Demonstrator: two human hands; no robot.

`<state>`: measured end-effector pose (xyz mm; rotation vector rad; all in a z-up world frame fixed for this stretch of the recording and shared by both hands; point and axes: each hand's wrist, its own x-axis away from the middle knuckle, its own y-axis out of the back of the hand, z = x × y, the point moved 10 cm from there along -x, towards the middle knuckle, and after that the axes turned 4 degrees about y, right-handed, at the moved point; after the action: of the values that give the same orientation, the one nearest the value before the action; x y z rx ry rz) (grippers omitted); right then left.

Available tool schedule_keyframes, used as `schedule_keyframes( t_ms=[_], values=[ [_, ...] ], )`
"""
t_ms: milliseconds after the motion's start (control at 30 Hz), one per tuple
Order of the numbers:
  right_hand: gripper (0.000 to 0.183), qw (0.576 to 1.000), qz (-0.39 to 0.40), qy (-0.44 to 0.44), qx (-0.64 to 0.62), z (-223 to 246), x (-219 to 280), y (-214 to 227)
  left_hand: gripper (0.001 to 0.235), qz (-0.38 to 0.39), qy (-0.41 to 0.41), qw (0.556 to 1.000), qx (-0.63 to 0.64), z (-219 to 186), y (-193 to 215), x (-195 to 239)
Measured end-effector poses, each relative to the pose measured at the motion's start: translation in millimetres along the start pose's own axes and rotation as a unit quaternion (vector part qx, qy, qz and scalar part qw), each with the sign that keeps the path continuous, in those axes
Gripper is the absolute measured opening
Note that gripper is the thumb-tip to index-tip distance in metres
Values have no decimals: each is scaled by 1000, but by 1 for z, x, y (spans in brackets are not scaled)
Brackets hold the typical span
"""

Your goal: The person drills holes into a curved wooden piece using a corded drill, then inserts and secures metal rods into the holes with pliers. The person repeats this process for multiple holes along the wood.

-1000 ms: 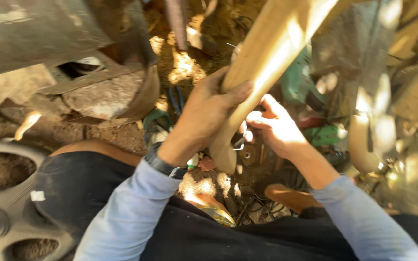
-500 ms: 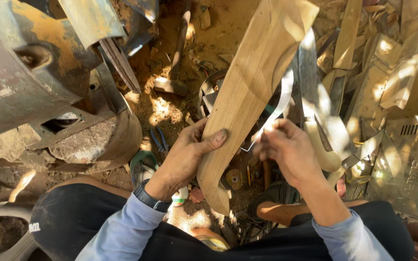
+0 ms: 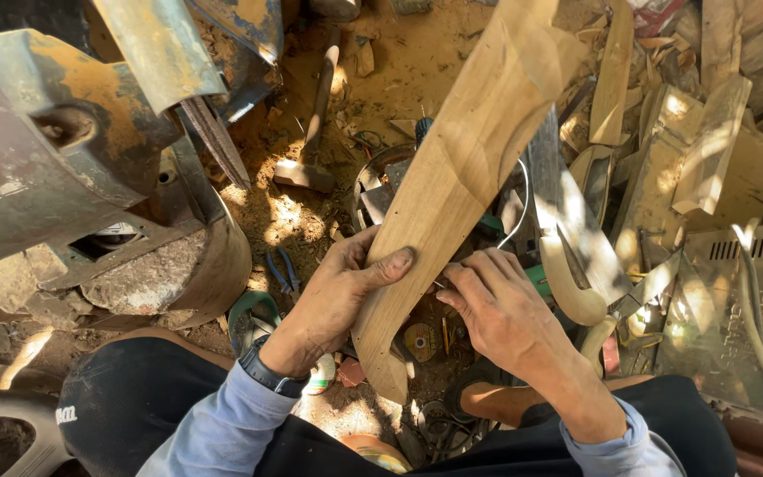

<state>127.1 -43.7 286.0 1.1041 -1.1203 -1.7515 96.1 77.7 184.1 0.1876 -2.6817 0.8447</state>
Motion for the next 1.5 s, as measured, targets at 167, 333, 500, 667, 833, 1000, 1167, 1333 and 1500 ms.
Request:
schedule_keyframes(
  t_ms=[167,333,500,667,833,1000,1167,1333,1500],
  values=[
    [17,993,43,51,101,22,0,-1,66,-13,-31,996,-87,-7,0,4],
    [11,996,-47,6,74,25,1,29,50,-95,-109,962,-231,-34,10,17],
    [11,988,-136,-41,-66,17,6,37,37,-153,-103,918,-350,-36,0,26],
    [11,987,-146,-38,-55,16,0,31,30,-137,-116,907,-380,-38,-19,31],
    [11,989,-115,-60,-68,12,-3,22,27,-139,-141,897,-395,-40,-21,34],
    [14,994,-105,4,20,22,-7,20,25,-194,-242,827,-468,-52,-25,46],
    [12,995,-86,13,51,21,-5,12,21,-210,-247,799,-507,-47,-24,48],
    [14,772,-97,-328,-535,-38,28,-31,22,-208,-269,806,-485,-45,-28,53],
    [13,961,-78,-198,-179,-18,19,-6,24,-216,-279,799,-486,-48,-30,58]
  ],
)
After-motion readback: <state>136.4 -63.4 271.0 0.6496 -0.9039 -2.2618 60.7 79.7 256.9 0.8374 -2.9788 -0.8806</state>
